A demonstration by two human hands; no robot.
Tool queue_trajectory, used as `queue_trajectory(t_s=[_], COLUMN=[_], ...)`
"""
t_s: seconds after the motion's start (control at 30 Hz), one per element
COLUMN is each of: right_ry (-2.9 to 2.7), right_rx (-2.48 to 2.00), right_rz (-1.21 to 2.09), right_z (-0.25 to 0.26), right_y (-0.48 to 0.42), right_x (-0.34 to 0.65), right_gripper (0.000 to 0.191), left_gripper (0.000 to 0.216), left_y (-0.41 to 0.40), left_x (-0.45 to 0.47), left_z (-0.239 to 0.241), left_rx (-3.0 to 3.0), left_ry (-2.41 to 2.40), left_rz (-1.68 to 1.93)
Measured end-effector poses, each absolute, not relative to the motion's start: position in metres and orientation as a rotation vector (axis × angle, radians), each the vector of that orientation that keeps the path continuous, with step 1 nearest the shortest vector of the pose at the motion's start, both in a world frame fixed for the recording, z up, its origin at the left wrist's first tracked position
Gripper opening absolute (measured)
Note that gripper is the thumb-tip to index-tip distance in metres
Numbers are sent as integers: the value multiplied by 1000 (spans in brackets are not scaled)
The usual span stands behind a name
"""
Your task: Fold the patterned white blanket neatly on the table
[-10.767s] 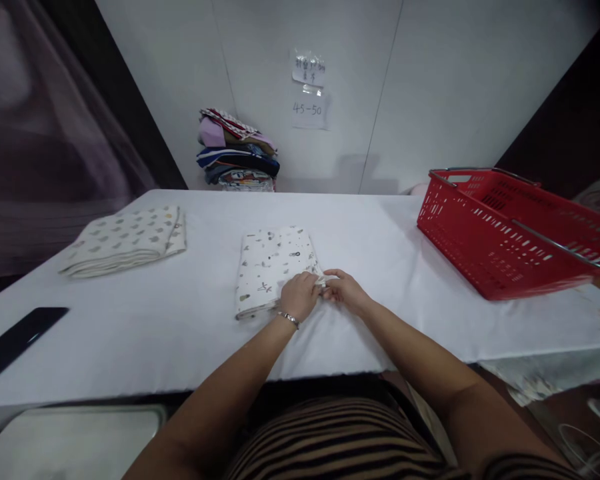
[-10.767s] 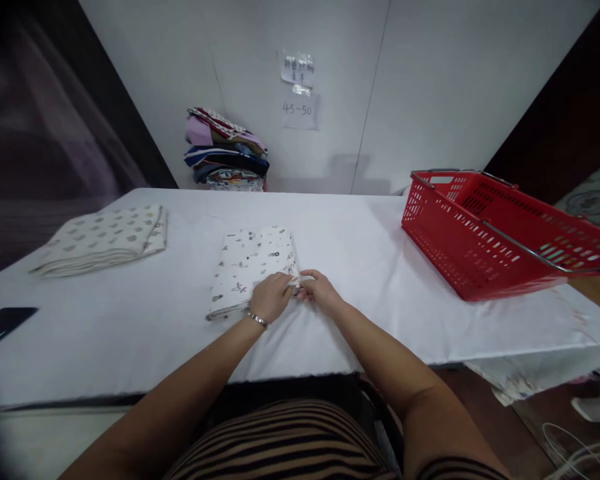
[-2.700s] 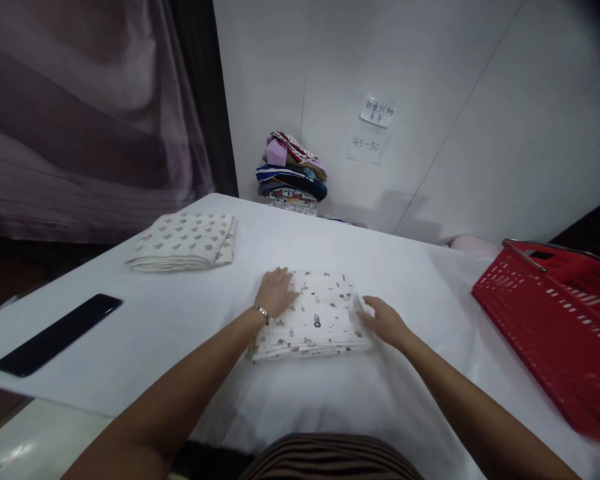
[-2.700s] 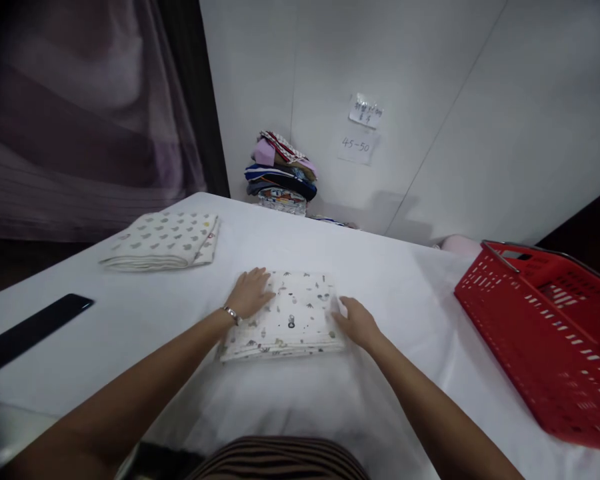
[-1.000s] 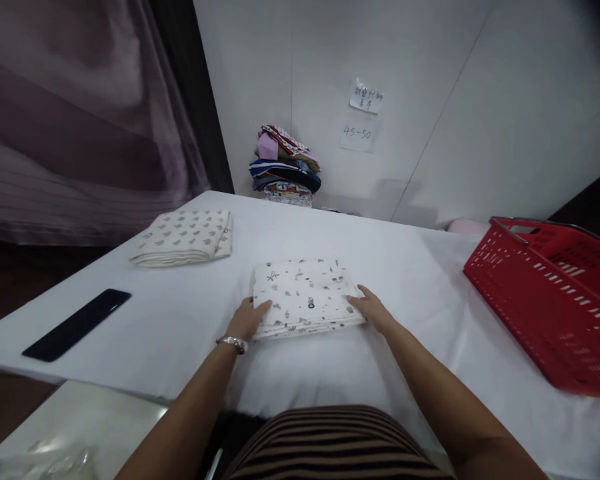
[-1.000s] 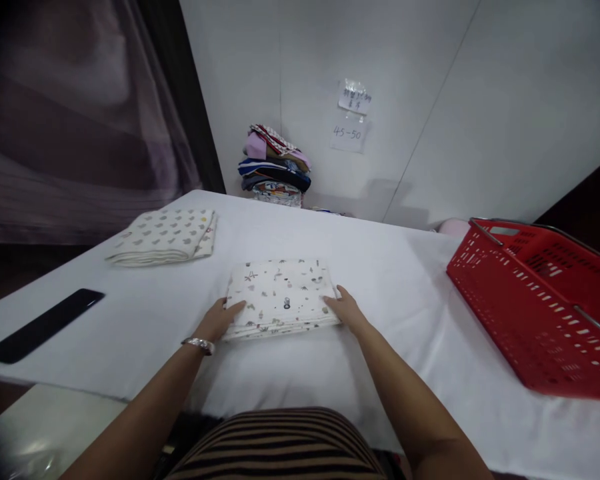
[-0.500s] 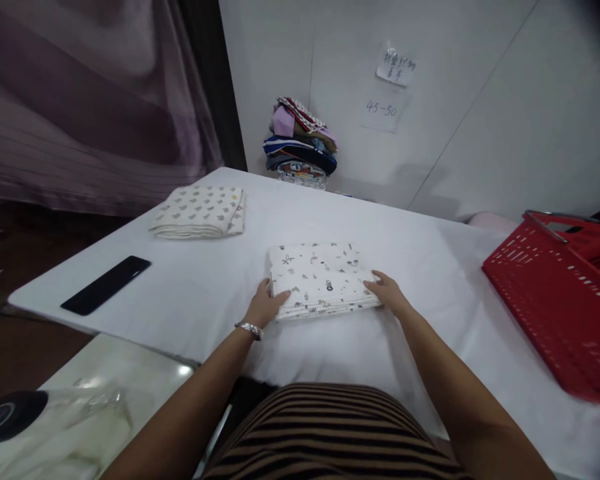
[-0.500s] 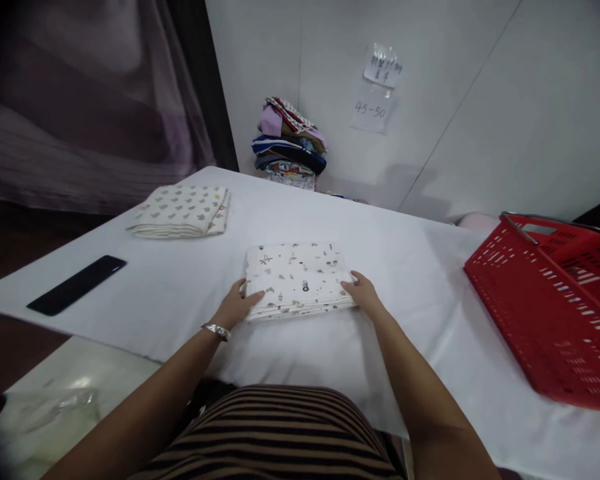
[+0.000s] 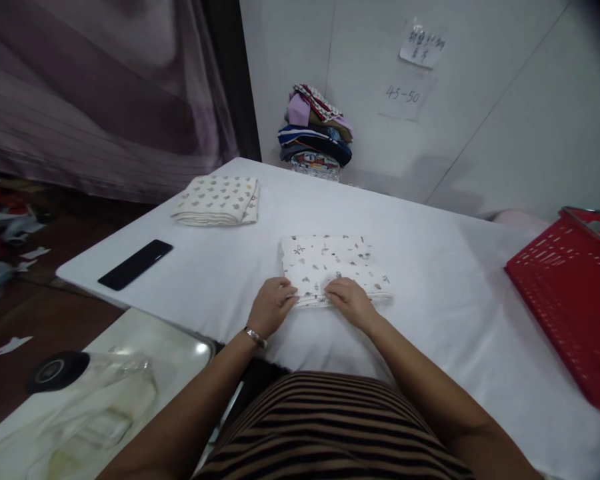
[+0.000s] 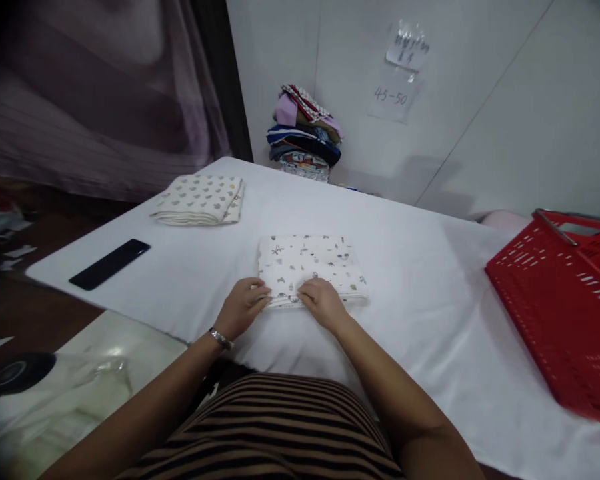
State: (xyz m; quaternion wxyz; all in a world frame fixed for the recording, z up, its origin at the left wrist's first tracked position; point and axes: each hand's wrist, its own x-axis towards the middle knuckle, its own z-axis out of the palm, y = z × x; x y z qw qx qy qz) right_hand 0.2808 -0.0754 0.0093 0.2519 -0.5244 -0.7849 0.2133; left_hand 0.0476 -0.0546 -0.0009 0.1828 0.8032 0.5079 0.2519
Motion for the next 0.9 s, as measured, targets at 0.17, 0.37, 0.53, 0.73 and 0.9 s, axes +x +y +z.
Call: queue_trajectory(t_s=[0.17,0.37,0.53,0.73,0.9], right_ry=[-2294,-2330,-2247,-2277,-2316], right_rx=[-1335,-1312,-1303,-1244,-1227], right_rz=[433,325,375,345,302], right_z=[5,2,3,-3,-5], right_y=[-67,-64,-66,-65,-64], right_x=[270,266,265,266,264], right_gripper=[20,17,20,15,20], left_gripper=[15,13,21,19,9], left_y=[-47,-40,-39,-51,-54], left_x=[45,49,50,49,44], left_z=[6,8,17,18,10], left_rx=[2457,2551,2582,2635,2606], left_ry=[1327,1297,1302,1192,1193], left_rz=[636,593,602,616,538])
